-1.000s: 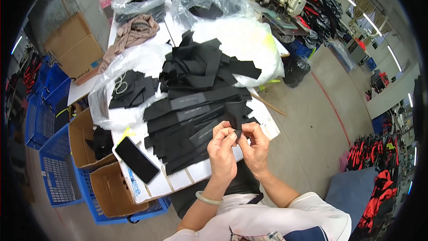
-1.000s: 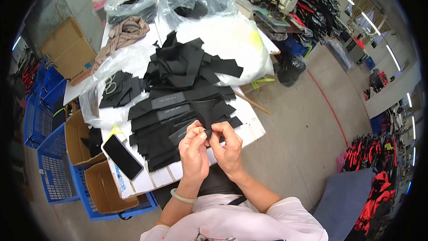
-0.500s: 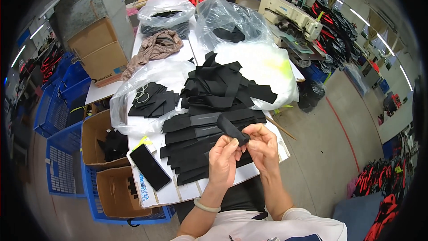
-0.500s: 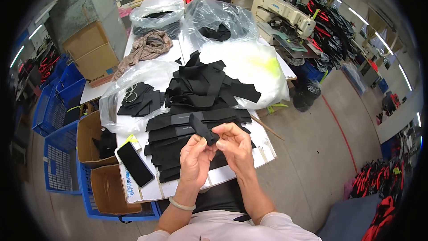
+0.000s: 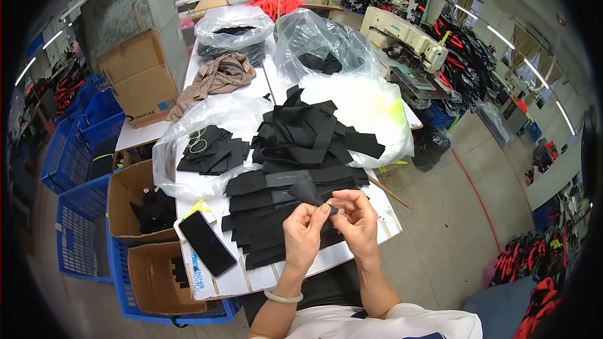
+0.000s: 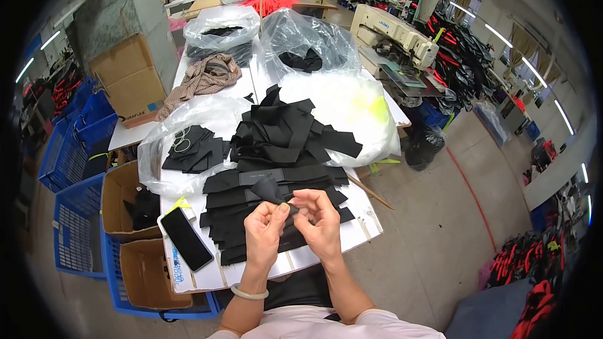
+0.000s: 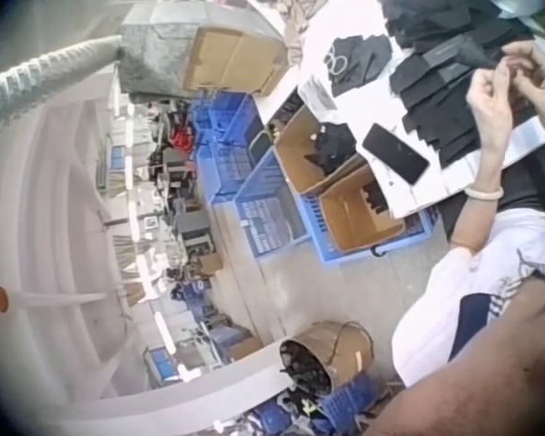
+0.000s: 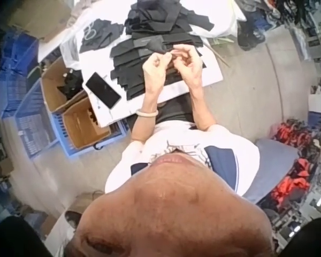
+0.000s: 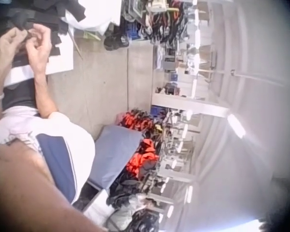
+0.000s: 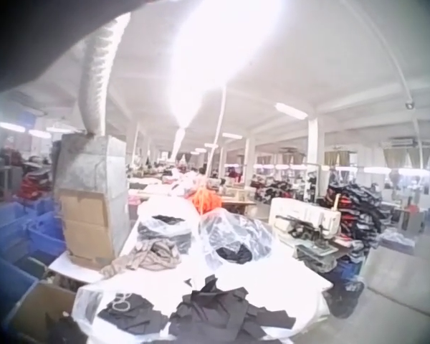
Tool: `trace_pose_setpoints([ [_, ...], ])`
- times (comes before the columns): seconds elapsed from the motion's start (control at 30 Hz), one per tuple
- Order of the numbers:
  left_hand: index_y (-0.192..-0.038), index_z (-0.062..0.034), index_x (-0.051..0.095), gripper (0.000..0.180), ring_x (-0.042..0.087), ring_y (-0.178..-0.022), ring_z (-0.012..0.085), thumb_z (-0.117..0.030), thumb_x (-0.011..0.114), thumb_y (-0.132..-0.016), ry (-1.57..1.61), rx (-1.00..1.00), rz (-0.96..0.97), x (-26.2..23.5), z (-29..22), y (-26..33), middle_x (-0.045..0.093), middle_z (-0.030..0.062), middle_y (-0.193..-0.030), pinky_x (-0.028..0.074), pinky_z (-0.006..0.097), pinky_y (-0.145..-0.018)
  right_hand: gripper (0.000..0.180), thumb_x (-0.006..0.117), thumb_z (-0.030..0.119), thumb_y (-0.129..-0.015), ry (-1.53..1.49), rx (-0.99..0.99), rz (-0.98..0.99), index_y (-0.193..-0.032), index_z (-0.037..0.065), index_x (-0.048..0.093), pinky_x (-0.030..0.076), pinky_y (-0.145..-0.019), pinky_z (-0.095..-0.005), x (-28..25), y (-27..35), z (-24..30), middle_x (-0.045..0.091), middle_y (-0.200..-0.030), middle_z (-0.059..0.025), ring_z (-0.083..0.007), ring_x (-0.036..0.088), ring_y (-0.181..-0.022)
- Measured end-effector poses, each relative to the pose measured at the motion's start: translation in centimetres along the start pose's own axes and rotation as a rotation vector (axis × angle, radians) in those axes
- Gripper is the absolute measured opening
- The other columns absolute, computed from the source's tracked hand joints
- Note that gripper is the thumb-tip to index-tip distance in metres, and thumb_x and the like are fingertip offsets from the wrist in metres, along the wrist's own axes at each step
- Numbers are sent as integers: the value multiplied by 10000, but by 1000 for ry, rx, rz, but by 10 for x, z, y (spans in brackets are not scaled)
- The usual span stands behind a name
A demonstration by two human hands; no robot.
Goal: Turning black fabric tubes right-side out using a wooden stick as a guide.
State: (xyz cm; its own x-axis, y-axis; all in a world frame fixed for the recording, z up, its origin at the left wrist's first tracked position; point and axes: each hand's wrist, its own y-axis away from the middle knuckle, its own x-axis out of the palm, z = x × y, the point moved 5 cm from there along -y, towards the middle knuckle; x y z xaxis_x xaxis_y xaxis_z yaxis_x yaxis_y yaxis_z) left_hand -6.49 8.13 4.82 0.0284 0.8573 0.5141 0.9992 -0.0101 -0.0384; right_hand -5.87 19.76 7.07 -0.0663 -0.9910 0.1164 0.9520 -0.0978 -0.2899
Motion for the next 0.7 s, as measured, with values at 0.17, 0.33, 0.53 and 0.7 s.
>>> trace_pose_setpoints([
  [0.17, -688, -89, 498, 286, 321, -503, -3, -221, 612, -914, 111, -132, 54, -8, 3, -5, 408, -82, -574, 228, 182, -439, 350, 575, -137, -755, -708, 290, 34, -1086, -30, 529, 385, -409, -182, 4, 0, -24, 634, -978, -144, -46, 468, -498],
  [0.33, -683, -87, 496, 274, 328, -502, 1, -183, 610, -911, 159, -114, 108, -6, -9, -8, 419, -74, -583, 245, 187, -451, 397, 587, -126, -746, -1189, 496, 284, -1124, -31, 515, 322, -329, -172, 18, -1, -34, 633, -1007, -143, -28, 390, -406],
  [0.53, -784, -65, 518, 191, 331, -490, -1, -175, 607, -912, -61, 48, -36, -32, -6, -4, 452, -68, -618, 235, 162, -436, 469, 631, -123, -715, -86, 251, 330, -1147, -5, 489, 358, -421, -150, 18, -23, -12, 610, -933, -52, -2, 466, -529],
  [0.7, -786, -61, 497, 218, 317, -534, -6, -198, 575, -936, 155, -11, 66, -25, 7, -5, 422, -72, -630, 247, 168, -463, 445, 556, -129, -763, -989, 646, 110, -1192, -26, 496, 326, -361, -169, 24, -9, -31, 540, -714, -33, -28, 339, -391],
])
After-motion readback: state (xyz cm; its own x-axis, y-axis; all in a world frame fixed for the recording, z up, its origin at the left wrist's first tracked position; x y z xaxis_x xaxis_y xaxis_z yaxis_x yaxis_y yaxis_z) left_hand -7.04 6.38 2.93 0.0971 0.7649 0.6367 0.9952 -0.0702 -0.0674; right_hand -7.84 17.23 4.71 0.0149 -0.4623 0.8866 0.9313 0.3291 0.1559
